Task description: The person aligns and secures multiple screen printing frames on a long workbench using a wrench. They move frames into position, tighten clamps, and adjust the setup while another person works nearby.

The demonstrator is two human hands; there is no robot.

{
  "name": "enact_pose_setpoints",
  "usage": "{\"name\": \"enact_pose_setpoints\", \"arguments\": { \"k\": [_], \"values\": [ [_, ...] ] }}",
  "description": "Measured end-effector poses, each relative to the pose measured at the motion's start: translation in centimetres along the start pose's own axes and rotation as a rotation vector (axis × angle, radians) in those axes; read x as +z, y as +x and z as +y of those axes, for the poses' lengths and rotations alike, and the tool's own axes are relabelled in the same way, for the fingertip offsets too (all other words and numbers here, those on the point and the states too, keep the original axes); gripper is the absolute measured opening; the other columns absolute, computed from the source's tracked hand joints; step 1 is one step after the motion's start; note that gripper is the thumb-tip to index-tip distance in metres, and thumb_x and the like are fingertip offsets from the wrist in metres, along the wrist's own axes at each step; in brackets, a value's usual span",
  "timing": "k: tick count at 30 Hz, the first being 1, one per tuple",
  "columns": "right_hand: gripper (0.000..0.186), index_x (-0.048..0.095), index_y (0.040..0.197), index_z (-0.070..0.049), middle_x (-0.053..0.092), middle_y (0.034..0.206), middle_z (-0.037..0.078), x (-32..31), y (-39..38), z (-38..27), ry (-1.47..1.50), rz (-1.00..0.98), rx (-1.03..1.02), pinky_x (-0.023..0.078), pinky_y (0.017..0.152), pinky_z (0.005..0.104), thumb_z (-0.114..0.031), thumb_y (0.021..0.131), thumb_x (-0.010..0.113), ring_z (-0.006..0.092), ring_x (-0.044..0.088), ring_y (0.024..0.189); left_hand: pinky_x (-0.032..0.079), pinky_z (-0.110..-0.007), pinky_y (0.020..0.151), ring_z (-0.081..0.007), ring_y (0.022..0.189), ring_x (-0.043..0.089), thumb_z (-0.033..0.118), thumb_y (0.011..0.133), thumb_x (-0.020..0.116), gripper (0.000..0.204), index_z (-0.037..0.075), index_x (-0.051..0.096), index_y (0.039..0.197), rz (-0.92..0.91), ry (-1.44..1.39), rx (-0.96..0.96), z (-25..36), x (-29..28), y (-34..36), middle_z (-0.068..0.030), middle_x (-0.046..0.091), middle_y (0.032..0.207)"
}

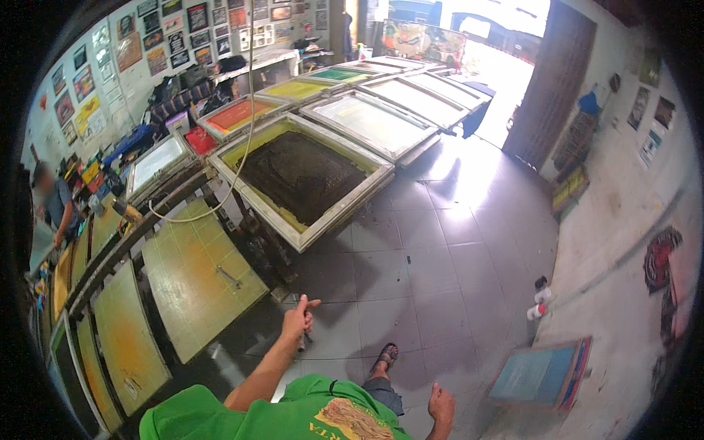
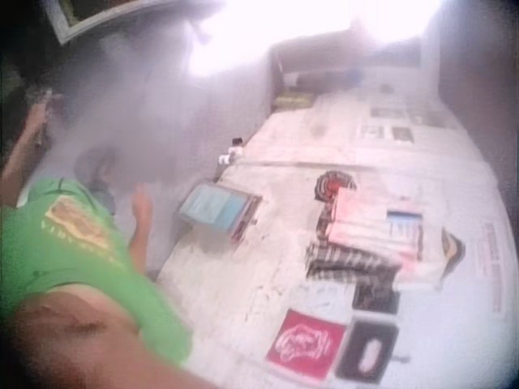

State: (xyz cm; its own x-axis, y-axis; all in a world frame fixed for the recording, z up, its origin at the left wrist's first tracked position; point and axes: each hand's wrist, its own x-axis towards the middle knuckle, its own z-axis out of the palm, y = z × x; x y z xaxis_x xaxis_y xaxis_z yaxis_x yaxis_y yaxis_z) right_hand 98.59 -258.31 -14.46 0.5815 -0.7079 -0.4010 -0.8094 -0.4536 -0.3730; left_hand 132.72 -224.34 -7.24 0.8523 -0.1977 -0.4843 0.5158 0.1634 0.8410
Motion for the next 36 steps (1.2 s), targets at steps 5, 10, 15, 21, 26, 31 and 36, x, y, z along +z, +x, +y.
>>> {"name": "enact_pose_setpoints", "arguments": {
  "k": [5,10,15,21,26,31,36],
  "values": [
    [0.065,0.072,0.116,0.006,0.071,0.109,0.033,-6.6,14.0,-4.0,-0.018,-0.020,-0.066,0.052,0.094,0.0543,-0.052,0.109,0.043,0.0503,0.067,0.108,0.035,-0.026,0.052,-0.0056,0.051,0.036,0.052,0.112,0.045,0.058,0.003,0.074,0.125,0.246,-0.207,-0.025,1.6,2.1,7.8,0.0079,0.034,0.062],
    [0.060,0.071,0.119,0.004,0.073,0.113,0.029,-11.3,28.0,-12.1,-0.083,-0.055,-0.280,0.053,0.093,0.0532,-0.049,0.108,0.047,0.0467,0.069,0.108,0.036,-0.026,0.056,-0.0080,0.059,0.040,0.049,0.114,0.041,0.058,0.002,0.074,0.122,0.441,-0.115,0.116,6.6,3.5,11.9,0.0037,0.046,0.067],
    [0.051,0.069,0.126,0.004,0.069,0.124,0.026,-14.2,38.2,-28.2,-0.105,-0.064,-0.581,0.050,0.101,0.0508,-0.041,0.110,0.050,0.0437,0.062,0.122,0.045,-0.029,0.060,-0.0092,0.062,0.048,0.039,0.114,0.047,0.047,0.001,0.066,0.133,0.669,-0.182,0.222,8.8,3.6,14.9,-0.0010,0.056,0.076],
    [0.045,0.064,0.132,0.005,0.061,0.130,0.026,-12.7,44.1,-47.9,0.069,0.055,-0.930,0.043,0.110,0.0486,-0.033,0.110,0.052,0.0432,0.052,0.130,0.050,-0.034,0.063,-0.0154,0.067,0.062,0.033,0.112,0.049,0.041,0.005,0.067,0.136,0.880,-0.253,0.227,10.3,0.5,18.9,-0.0063,0.069,0.087],
    [0.051,0.056,0.144,0.003,0.055,0.144,0.026,-10.7,54.0,-60.0,0.034,0.326,-1.259,0.036,0.119,0.0473,-0.034,0.110,0.052,0.0416,0.045,0.140,0.054,-0.054,0.089,-0.0503,0.103,0.069,0.057,0.105,0.046,0.066,-0.002,0.077,0.104,1.106,0.253,0.035,10.9,-0.5,23.4,-0.0313,0.073,0.101],
    [0.068,0.049,0.153,-0.003,0.057,0.146,0.028,-9.0,60.0,-69.3,-0.366,0.342,-1.108,0.044,0.114,0.0486,-0.047,0.103,0.059,0.0428,0.056,0.133,0.052,-0.059,0.092,-0.0539,0.105,0.067,0.058,0.106,0.041,0.073,-0.005,0.076,0.093,1.148,0.267,-0.107,13.6,1.0,25.4,-0.0342,0.072,0.099],
    [0.085,0.039,0.158,-0.001,0.054,0.148,0.031,-3.4,72.6,-70.9,-0.720,0.515,-1.576,0.044,0.114,0.0538,-0.056,0.098,0.063,0.0440,0.057,0.132,0.052,-0.060,0.083,-0.0559,0.094,0.068,0.063,0.105,0.042,0.081,-0.010,0.072,0.086,1.231,0.290,-0.034,15.0,0.4,26.7,-0.0367,0.070,0.089]
  ]
}}
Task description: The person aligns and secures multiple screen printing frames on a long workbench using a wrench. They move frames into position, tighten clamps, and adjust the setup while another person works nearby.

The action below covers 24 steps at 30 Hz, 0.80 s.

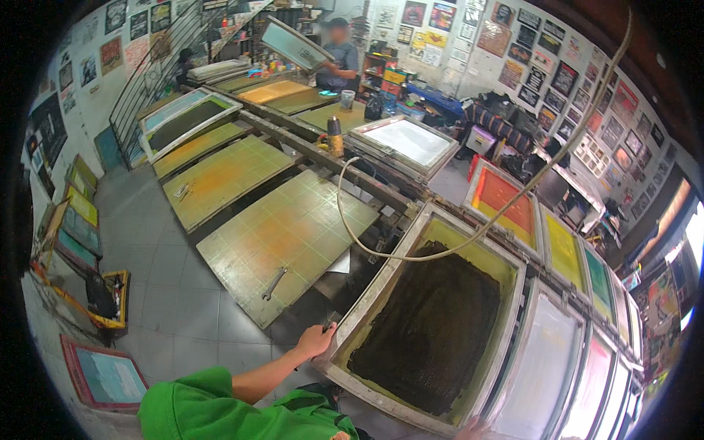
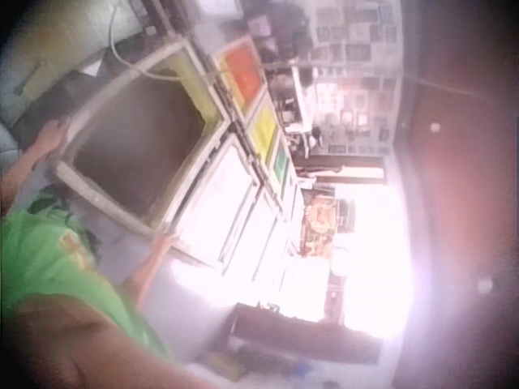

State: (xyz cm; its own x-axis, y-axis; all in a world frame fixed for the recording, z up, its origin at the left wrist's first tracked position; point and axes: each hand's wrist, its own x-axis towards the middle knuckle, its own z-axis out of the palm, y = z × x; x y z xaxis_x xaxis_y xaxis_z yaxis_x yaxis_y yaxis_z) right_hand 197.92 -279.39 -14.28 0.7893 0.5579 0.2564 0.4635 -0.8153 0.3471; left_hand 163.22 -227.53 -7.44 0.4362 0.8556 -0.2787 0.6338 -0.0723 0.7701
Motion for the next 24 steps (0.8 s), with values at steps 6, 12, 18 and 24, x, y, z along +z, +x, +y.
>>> {"name": "enact_pose_setpoints", "arguments": {
  "k": [6,12,18,24],
  "values": [
    [0.073,0.052,0.149,0.001,0.062,0.137,0.032,-10.9,3.2,-4.0,0.715,-0.311,0.372,0.046,0.109,0.0593,-0.056,0.105,0.049,0.0462,0.058,0.128,0.053,-0.061,0.078,-0.0555,0.083,0.068,0.063,0.106,0.041,0.084,-0.011,0.071,0.080,0.133,-0.026,0.052,1.9,2.6,1.9,-0.0370,0.068,0.082],
    [0.071,0.064,0.136,0.004,0.065,0.136,0.030,-14.2,4.2,-4.0,0.734,-0.333,0.531,0.049,0.103,0.0566,-0.057,0.109,0.041,0.0457,0.065,0.119,0.052,-0.061,0.072,-0.0555,0.079,0.067,0.061,0.108,0.040,0.083,-0.011,0.069,0.078,0.137,0.061,0.151,2.9,1.8,0.4,-0.0365,0.066,0.077],
    [0.069,0.065,0.134,0.004,0.068,0.130,0.029,-9.6,-0.9,1.3,0.890,-0.266,0.576,0.053,0.095,0.0549,-0.057,0.108,0.046,0.0462,0.067,0.113,0.051,-0.057,0.077,-0.0556,0.089,0.068,0.063,0.108,0.038,0.084,-0.011,0.070,0.086,0.122,0.115,0.111,1.3,1.3,-9.3,-0.0379,0.067,0.088],
    [0.065,0.065,0.135,0.003,0.068,0.130,0.028,-9.1,-4.1,2.8,0.955,-0.191,0.496,0.052,0.097,0.0531,-0.053,0.108,0.047,0.0450,0.067,0.113,0.048,-0.055,0.073,-0.0531,0.082,0.063,0.058,0.110,0.040,0.066,0.000,0.068,0.095,0.122,0.044,0.154,2.0,-0.5,-24.5,-0.0306,0.065,0.079]
  ]
}}
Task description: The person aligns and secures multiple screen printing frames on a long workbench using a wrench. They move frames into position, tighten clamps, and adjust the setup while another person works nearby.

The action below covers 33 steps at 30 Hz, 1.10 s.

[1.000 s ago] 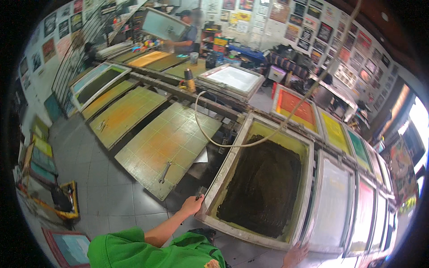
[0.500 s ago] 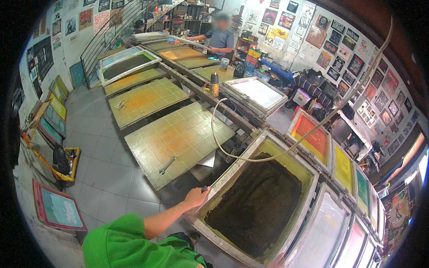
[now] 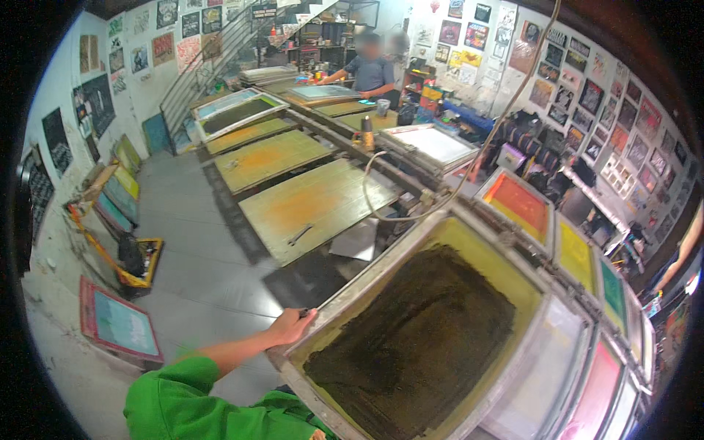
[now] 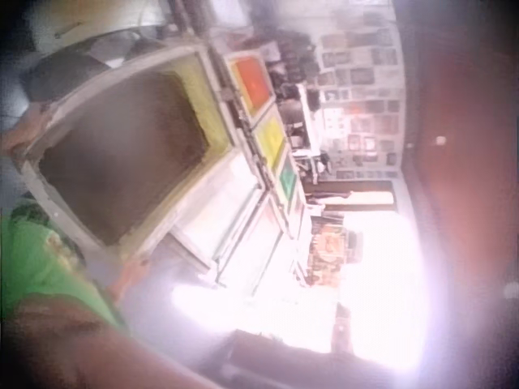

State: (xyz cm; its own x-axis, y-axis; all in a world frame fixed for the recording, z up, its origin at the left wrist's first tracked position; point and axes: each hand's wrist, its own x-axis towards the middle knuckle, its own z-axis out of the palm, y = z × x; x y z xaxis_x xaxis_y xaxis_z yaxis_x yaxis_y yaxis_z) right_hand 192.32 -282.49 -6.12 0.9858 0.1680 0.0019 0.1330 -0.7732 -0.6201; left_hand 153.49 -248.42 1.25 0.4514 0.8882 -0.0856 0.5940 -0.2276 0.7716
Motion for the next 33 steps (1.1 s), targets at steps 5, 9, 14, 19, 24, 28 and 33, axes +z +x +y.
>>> {"name": "enact_pose_setpoints", "arguments": {
  "k": [5,9,14,19,24,28,33],
  "values": [
    [0.062,0.064,0.136,0.003,0.068,0.130,0.028,-0.7,-1.6,0.0,-0.013,-0.007,-0.089,0.052,0.098,0.0517,-0.050,0.108,0.048,0.0440,0.067,0.114,0.046,-0.044,0.060,-0.0320,0.057,0.050,0.045,0.112,0.048,0.050,0.000,0.070,0.104,-0.055,0.028,0.235,3.6,-2.5,-6.4,-0.0195,0.061,0.070],
    [0.059,0.064,0.137,0.002,0.068,0.131,0.027,-1.9,-3.1,0.0,-0.071,0.032,-0.173,0.051,0.099,0.0505,-0.047,0.108,0.049,0.0432,0.067,0.114,0.045,-0.041,0.058,-0.0295,0.057,0.054,0.034,0.110,0.057,0.036,0.001,0.071,0.104,0.025,-0.085,0.504,5.1,-5.5,-10.9,-0.0163,0.062,0.072],
    [0.056,0.064,0.138,0.001,0.068,0.131,0.026,-2.0,-5.8,-1.8,-0.107,0.073,-0.269,0.051,0.100,0.0491,-0.044,0.108,0.051,0.0421,0.067,0.114,0.044,-0.037,0.057,-0.0209,0.060,0.055,0.033,0.111,0.057,0.036,0.001,0.070,0.101,0.195,-0.242,0.626,0.2,-9.5,-14.1,-0.0113,0.061,0.071],
    [0.053,0.063,0.139,0.001,0.068,0.131,0.025,-3.1,-10.2,-5.3,-0.155,0.194,-0.368,0.050,0.102,0.0476,-0.041,0.108,0.052,0.0411,0.067,0.114,0.044,-0.039,0.060,-0.0292,0.061,0.054,0.028,0.109,0.059,0.032,0.002,0.063,0.091,0.281,-0.369,0.475,-7.6,-12.8,-18.4,-0.0145,0.057,0.069],
    [0.050,0.063,0.140,0.000,0.068,0.131,0.025,-7.1,-15.7,-11.2,-0.177,0.408,-0.571,0.050,0.103,0.0462,-0.038,0.109,0.053,0.0401,0.067,0.115,0.048,-0.037,0.064,-0.0318,0.063,0.057,0.027,0.109,0.060,0.030,0.005,0.069,0.090,0.731,-0.142,0.558,-17.3,-17.2,-22.9,-0.0097,0.062,0.075],
    [0.048,0.062,0.140,0.000,0.068,0.131,0.024,-11.2,-20.2,-18.0,-0.089,0.582,-0.827,0.050,0.104,0.0450,-0.035,0.109,0.054,0.0393,0.067,0.115,0.048,-0.037,0.063,-0.0294,0.064,0.059,0.022,0.108,0.061,0.027,0.006,0.074,0.091,0.862,-0.210,0.368,-24.4,-24.9,-30.2,-0.0110,0.065,0.078],
    [0.045,0.062,0.141,-0.001,0.068,0.132,0.023,-10.5,-28.9,-31.9,0.133,0.537,-1.272,0.049,0.106,0.0435,-0.032,0.109,0.055,0.0382,0.067,0.115,0.046,-0.036,0.056,-0.0254,0.059,0.058,0.014,0.103,0.067,0.014,0.006,0.076,0.096,0.963,-0.117,0.069,-31.0,-33.7,-41.7,-0.0109,0.064,0.075]
  ]
}}
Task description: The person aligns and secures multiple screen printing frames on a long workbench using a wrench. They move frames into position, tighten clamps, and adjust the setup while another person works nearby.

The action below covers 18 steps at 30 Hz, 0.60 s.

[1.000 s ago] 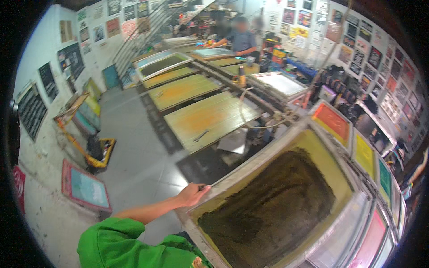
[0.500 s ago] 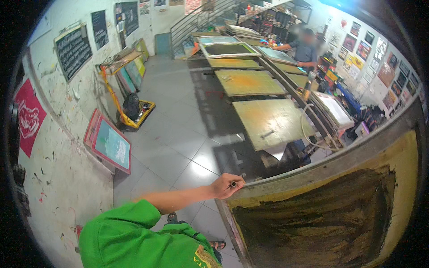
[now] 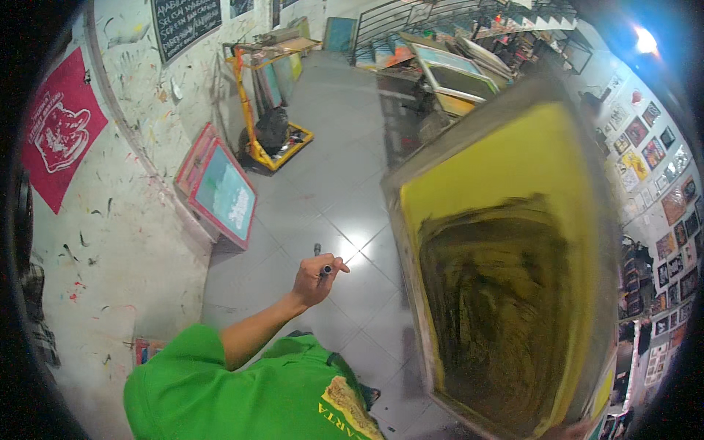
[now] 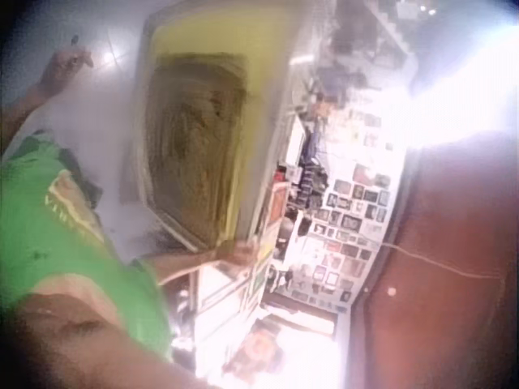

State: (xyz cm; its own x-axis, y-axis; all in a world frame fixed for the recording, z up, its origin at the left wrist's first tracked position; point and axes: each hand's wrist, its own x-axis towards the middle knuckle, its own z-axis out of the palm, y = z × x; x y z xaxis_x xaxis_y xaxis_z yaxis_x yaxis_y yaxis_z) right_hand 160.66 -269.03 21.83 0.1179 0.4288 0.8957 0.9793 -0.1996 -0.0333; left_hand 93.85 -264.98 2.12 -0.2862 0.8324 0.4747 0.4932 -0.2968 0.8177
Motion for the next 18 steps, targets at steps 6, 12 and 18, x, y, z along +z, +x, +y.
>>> {"name": "enact_pose_setpoints", "arguments": {
  "k": [6,12,18],
  "values": [
    [0.031,0.059,0.075,-0.005,0.059,0.071,0.016,4.6,8.5,-30.1,0.043,-0.018,-0.458,0.045,0.075,0.0458,-0.021,0.102,0.060,0.0342,0.059,0.067,0.045,-0.039,0.054,-0.0243,0.055,0.054,0.020,0.102,0.068,0.018,0.010,0.080,0.110,0.060,0.002,0.224,-0.8,-6.4,5.1,-0.0088,0.064,0.071],
    [0.029,0.054,0.067,-0.007,0.052,0.061,0.012,9.0,11.4,-40.8,0.073,-0.207,-0.819,0.045,0.081,0.0433,-0.015,0.091,0.068,0.0288,0.056,0.062,0.049,-0.036,0.056,-0.0210,0.061,0.056,0.047,0.086,0.084,0.053,0.013,0.077,0.126,-0.161,0.159,0.200,-3.1,-2.9,10.9,-0.0066,0.058,0.076],
    [0.030,0.057,0.064,-0.009,0.053,0.059,0.009,13.0,16.0,-43.1,0.188,-0.272,-0.863,0.045,0.083,0.0418,-0.022,0.085,0.074,0.0256,0.055,0.057,0.056,-0.038,0.071,-0.0259,0.087,0.064,0.060,0.071,0.090,0.065,0.014,0.079,0.116,-0.480,0.130,0.298,-10.3,7.1,16.5,-0.0064,0.064,0.094]
  ]
}}
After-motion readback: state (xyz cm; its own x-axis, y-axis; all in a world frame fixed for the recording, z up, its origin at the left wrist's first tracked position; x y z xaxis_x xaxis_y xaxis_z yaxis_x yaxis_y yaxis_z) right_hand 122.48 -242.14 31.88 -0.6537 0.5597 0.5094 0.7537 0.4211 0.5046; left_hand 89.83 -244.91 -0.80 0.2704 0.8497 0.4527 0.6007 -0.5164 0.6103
